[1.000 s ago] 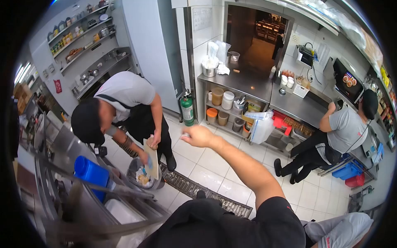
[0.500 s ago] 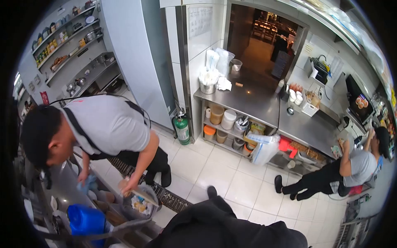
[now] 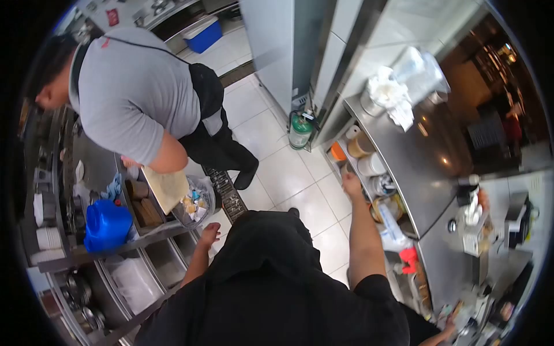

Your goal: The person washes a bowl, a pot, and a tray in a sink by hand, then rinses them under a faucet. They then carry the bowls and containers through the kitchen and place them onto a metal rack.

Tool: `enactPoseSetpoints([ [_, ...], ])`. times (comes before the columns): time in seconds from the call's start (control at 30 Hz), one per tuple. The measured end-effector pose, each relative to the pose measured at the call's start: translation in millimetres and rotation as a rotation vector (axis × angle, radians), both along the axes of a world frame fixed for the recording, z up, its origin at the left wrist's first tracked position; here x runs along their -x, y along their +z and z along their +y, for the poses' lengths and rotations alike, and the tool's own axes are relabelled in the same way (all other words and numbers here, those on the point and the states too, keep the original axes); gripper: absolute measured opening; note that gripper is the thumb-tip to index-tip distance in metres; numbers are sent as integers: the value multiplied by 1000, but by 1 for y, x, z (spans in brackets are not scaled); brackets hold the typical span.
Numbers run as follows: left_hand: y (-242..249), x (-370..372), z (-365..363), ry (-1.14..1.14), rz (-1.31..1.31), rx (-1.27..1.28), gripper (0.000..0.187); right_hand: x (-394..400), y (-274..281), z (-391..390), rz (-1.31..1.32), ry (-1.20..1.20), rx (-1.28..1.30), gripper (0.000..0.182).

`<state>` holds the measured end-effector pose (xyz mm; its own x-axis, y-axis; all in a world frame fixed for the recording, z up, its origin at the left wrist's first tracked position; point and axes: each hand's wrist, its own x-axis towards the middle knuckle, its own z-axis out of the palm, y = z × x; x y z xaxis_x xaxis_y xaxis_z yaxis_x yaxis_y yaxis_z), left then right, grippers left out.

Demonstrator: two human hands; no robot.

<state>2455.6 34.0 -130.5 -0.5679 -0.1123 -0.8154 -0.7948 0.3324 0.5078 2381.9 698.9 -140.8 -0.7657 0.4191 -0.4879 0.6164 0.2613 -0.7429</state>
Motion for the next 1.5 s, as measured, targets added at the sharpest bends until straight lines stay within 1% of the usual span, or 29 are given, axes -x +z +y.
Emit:
enactPoseSetpoints([
  [0.03,7,6,6,87,44,-29,41,40,21,3,26,22,-51,23],
  [0.1,5,8,5,152,27,-32,41,99,18,18,97,19,62,24],
  [0.13,-6,6,1,186,22,-33,41,129,17,19,133,18,121,26],
  [0.2,-17,-4,-1,304,-40,-77,48,166,8,5,61,52,101,25],
  [0.23,-49,-21,-13,251,-39,-149,47,177,5,-7,26,60,92,25],
  [0.27,-64,-24,-8,350,-180,-78,47,184,14,-25,-83,196,46,19],
  [0.3,-71,-32,-4,387,-249,-70,45,191,-5,-35,-201,412,-49,21],
  [0.33,-74,-39,-2,401,-308,-71,44,200,-43,-33,-311,627,-155,23],
  [0.4,-70,-43,7,412,-399,-92,41,198,-94,-44,-422,938,-156,31],
  [0.47,-69,-35,14,427,-456,-111,38,206,-58,-82,-831,675,188,37],
  [0.5,-72,-24,14,440,-471,-120,37,212,-52,-89,-870,651,261,40],
  [0.53,-75,-6,14,454,-478,-133,36,223,-30,-104,-824,526,277,19],
  [0.57,-79,12,11,463,-490,-143,35,234,-16,-121,-733,594,88,20],
  [0.63,-86,56,3,492,-496,-160,32,262,-34,-122,-700,437,107,34],
  [0.7,-94,121,-11,537,-470,-162,30,308,-33,-124,-628,645,141,31],
  [0.73,-98,164,-20,564,-426,-160,30,336,-18,-143,-614,454,210,29],
  [0.77,-103,205,-28,580,-380,-153,29,362,-23,-152,-535,449,196,27],
  [0.8,-88,256,-35,510,-316,-135,32,390,-25,-160,-484,420,207,27],
  [0.83,-78,300,-40,562,-218,-148,33,420,-27,-169,-436,392,217,27],
  [0.9,-88,377,-64,522,-35,-198,33,485,-37,-184,-424,429,223,28],
  [0.93,-73,417,-62,492,44,-107,33,514,-44,-189,-424,453,226,28],
  [1.03,-25,511,-63,509,89,-35,35,613,-50,-215,-348,646,84,31],
  [1.07,-14,534,-59,548,76,9,37,644,-43,-226,-340,628,74,34],
  [1.17,5,584,-59,475,-49,-25,39,737,-31,-255,-306,574,171,33],
  [1.2,20,601,-57,412,-56,-14,38,776,-28,-261,-387,673,166,34],
  [1.3,16,621,-58,587,44,-32,36,876,-55,-269,-484,916,16,35],
  [1.33,10,622,-57,701,37,-79,30,901,-47,-274,-475,915,-4,35],
  [1.4,0,617,-56,550,-56,-38,32,952,-22,-292,-439,912,-49,35],
  [1.5,-28,607,-57,375,-208,-2,29,1012,-24,-305,-282,811,39,35],
])
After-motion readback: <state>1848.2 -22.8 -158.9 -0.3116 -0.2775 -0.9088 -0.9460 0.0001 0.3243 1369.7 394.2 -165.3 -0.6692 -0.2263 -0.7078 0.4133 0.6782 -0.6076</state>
